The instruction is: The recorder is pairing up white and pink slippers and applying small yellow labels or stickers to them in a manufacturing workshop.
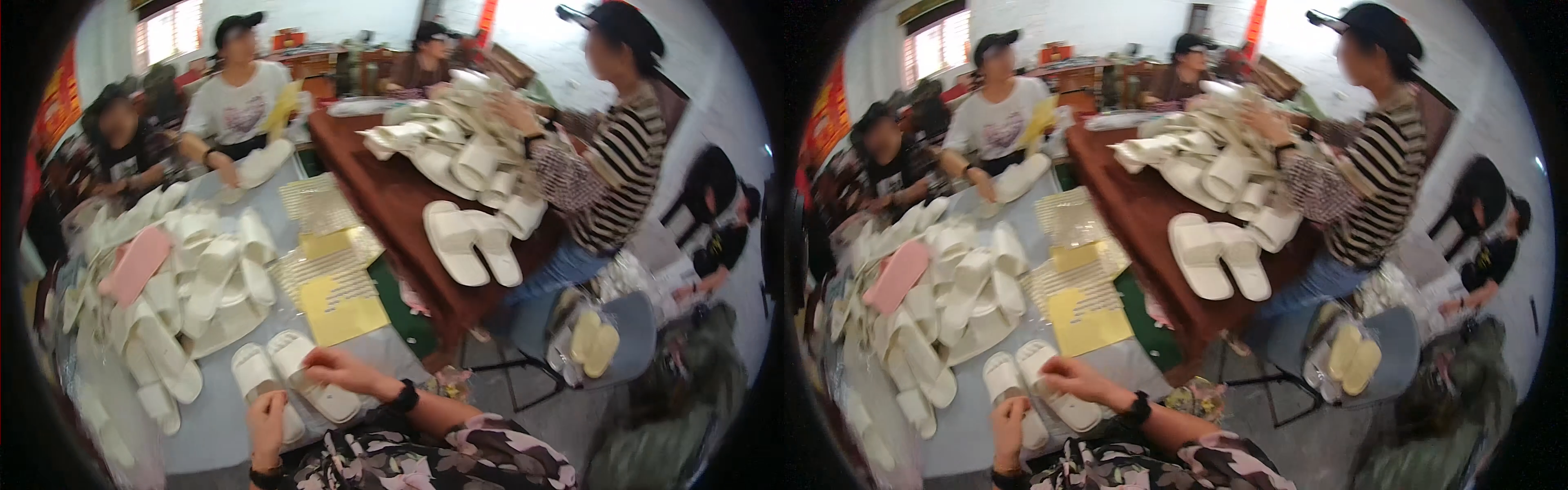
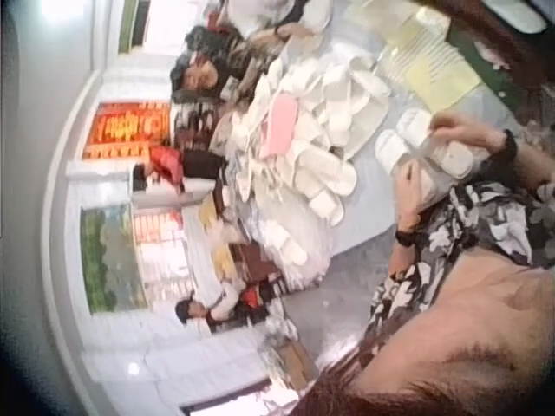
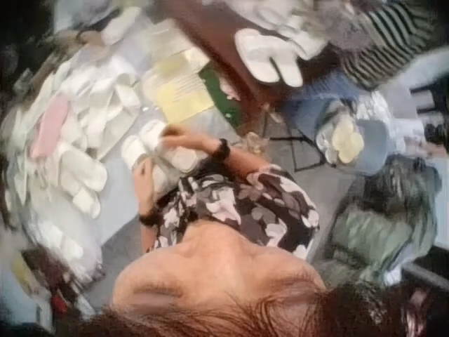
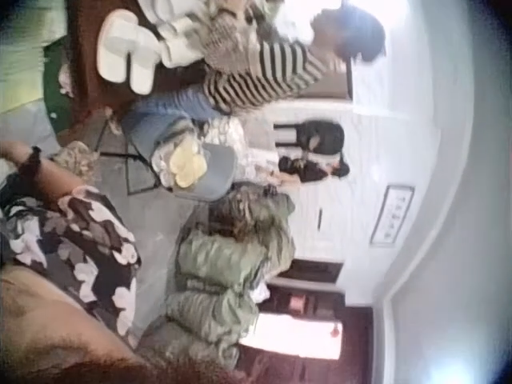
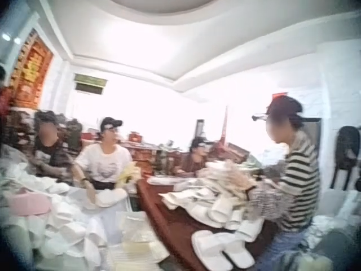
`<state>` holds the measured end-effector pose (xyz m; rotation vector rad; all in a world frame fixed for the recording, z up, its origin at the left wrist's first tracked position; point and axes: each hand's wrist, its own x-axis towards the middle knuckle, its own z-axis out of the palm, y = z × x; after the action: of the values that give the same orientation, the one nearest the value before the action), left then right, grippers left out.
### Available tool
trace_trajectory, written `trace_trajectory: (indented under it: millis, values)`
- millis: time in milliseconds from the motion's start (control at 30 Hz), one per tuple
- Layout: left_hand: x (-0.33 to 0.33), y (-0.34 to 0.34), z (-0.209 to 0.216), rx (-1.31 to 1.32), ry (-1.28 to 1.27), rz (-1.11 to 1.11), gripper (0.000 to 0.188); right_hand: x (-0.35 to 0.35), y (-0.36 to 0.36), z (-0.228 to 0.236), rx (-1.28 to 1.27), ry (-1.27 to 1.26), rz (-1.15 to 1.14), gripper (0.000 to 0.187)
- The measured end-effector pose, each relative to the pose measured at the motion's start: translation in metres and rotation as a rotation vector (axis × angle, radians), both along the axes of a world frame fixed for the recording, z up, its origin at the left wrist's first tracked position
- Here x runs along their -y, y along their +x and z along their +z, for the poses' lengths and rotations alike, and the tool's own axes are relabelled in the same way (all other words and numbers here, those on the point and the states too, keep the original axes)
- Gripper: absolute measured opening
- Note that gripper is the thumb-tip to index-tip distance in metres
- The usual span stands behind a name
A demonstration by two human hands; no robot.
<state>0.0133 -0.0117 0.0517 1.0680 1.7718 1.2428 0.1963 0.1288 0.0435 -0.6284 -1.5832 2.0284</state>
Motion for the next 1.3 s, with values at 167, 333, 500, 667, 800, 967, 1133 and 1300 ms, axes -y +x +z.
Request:
trace_trajectory:
  millis: [167,333,500,667,800,967,1133,1300]
  values:
    - [0.001,-0.036,-0.05,0.197,-0.326,-0.403,0.057,0.036,-0.028,0.065,-0.201,-0.227,0.647,0.027]
    - [0.027,-0.032,-0.066,0.189,-0.219,-0.51,0.05,0.045,-0.037,0.031,-0.378,-0.256,0.877,0.04]
    - [0.052,-0.038,-0.067,0.204,-0.076,-0.54,0.042,0.038,-0.026,0.031,-0.387,-0.17,0.909,0.044]
    - [0.024,-0.004,-0.01,0.227,0.073,-0.544,0.036,0.041,-0.048,0.023,-0.584,0.566,0.725,0.037]
    - [0.015,0.011,0.016,0.25,0.099,-0.538,0.032,0.035,-0.033,0.052,-0.299,0.258,0.997,0.04]
    - [0.019,0.016,0.025,0.292,0.076,-0.512,0.028,0.031,-0.016,0.06,-0.164,-0.076,1.192,0.059]
    - [0.022,0.022,0.034,0.33,0.058,-0.502,0.026,0.033,-0.025,0.038,-0.326,0.344,0.988,0.047]
    - [0.023,0.024,0.045,-0.143,0.267,-0.605,0.021,0.033,-0.026,0.028,-0.373,0.242,1.049,0.05]
